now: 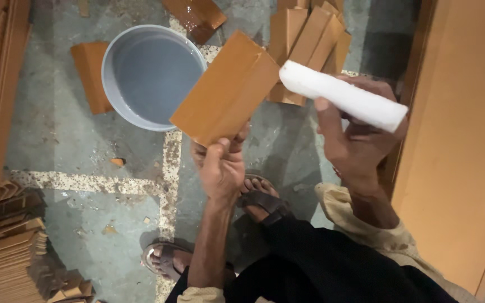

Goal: The person repeatedly applies a liquid finish to small wooden pieces using a white applicator. They dip the applicator into a bucket of liquid and coat each piece individually, handling them one at a time.

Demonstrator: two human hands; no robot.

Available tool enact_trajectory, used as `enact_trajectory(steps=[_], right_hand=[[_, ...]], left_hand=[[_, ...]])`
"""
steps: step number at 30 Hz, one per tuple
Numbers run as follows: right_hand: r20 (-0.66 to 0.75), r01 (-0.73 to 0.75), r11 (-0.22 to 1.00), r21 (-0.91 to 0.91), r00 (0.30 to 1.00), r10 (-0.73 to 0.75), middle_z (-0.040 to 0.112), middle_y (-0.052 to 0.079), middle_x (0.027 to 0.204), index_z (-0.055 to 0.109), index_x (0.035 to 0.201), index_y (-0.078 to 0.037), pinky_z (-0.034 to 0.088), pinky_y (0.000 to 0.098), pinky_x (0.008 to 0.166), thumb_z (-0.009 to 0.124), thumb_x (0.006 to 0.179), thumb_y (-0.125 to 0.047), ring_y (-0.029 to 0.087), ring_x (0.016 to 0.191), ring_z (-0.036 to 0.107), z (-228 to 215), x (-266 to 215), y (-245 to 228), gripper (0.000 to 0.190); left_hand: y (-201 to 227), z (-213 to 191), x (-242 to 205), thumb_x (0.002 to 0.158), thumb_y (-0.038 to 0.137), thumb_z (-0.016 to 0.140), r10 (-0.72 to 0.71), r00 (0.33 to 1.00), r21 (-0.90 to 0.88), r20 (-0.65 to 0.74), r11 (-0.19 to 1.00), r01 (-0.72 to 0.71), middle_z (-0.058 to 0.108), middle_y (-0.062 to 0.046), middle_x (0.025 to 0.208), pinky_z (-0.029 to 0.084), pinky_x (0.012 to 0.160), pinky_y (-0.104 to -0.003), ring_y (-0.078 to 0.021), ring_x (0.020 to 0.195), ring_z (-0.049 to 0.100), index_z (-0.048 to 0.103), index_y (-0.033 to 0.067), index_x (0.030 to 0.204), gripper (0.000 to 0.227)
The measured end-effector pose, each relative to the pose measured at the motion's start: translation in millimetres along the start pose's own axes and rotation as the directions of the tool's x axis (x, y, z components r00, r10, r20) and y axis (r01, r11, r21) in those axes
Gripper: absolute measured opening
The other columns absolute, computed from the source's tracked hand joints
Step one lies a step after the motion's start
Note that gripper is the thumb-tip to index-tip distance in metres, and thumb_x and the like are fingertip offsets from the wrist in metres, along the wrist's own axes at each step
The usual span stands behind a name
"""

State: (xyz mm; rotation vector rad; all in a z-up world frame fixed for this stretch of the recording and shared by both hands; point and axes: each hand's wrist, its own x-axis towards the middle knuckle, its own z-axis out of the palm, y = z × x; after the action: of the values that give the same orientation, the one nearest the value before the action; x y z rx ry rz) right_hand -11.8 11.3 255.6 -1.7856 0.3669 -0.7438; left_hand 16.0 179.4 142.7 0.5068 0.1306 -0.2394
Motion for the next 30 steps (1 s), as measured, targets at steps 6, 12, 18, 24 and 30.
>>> enact_trajectory(steps=[6,12,18,24,30], right_hand=[[0.159,0.287,0.913,-0.291,0.955,-0.25,0.073,0.025,0.117,0.059,0.12,0.006,0.066,0.0323,0.09,0.074,0.1,0.011,0.03,0.112,0.074,6,6,17,0.026],[0.242,0.289,0.922,-0.257,0.943,-0.228,0.076,0.021,0.117,0.062,0.121,0.004,0.067,0.0246,0.075,0.073,0.1,0.007,0.023,0.104,0.079,7,-2,33,0.024],[0.415,0.169,0.983,-0.078,0.902,-0.122,0.074,0.017,0.109,0.064,0.116,-0.001,0.065,0.0263,0.066,0.07,0.098,0.003,0.021,0.089,0.077,-5,-14,24,0.019],[0.059,-0.008,0.997,-0.079,0.998,0.013,0.072,0.014,0.108,0.057,0.127,0.001,0.059,0.0192,0.058,0.074,0.109,0.002,0.011,0.077,0.072,-20,-6,21,0.025],[0.134,-0.039,0.986,-0.165,0.989,0.062,0.072,0.016,0.11,0.061,0.121,0.005,0.052,0.0192,0.059,0.075,0.109,0.003,0.01,0.079,0.067,-15,-3,25,0.019]], left_hand=[[-11,-11,-5,0.087,-0.008,0.055,-0.046,0.994,0.052,0.095,0.998,0.042,0.069,-0.013,0.095,0.06,0.083,-0.036,-0.0222,0.089,0.07,0.069,-0.0028,0.1,0.02],[-20,-16,-10,0.091,-0.005,0.061,-0.002,0.992,0.15,0.13,0.988,-0.017,0.069,-0.012,0.102,0.061,0.091,-0.036,-0.0213,0.097,0.07,0.07,-0.002,0.114,0.025],[-18,-39,-11,0.089,-0.003,0.065,-0.136,0.991,0.24,-0.01,0.961,0.134,0.071,-0.013,0.102,0.058,0.073,-0.029,-0.0193,0.09,0.07,0.069,0.0018,0.115,0.027],[-22,-29,-20,0.089,-0.007,0.065,-0.14,0.99,0.111,-0.026,0.984,0.142,0.069,-0.01,0.106,0.058,0.086,-0.036,-0.0201,0.098,0.069,0.067,0.002,0.116,0.028],[-21,-20,-16,0.09,-0.009,0.06,-0.052,0.992,0.127,0.117,0.991,0.037,0.067,-0.008,0.106,0.055,0.1,-0.043,-0.0198,0.102,0.066,0.068,0.0003,0.116,0.028]])
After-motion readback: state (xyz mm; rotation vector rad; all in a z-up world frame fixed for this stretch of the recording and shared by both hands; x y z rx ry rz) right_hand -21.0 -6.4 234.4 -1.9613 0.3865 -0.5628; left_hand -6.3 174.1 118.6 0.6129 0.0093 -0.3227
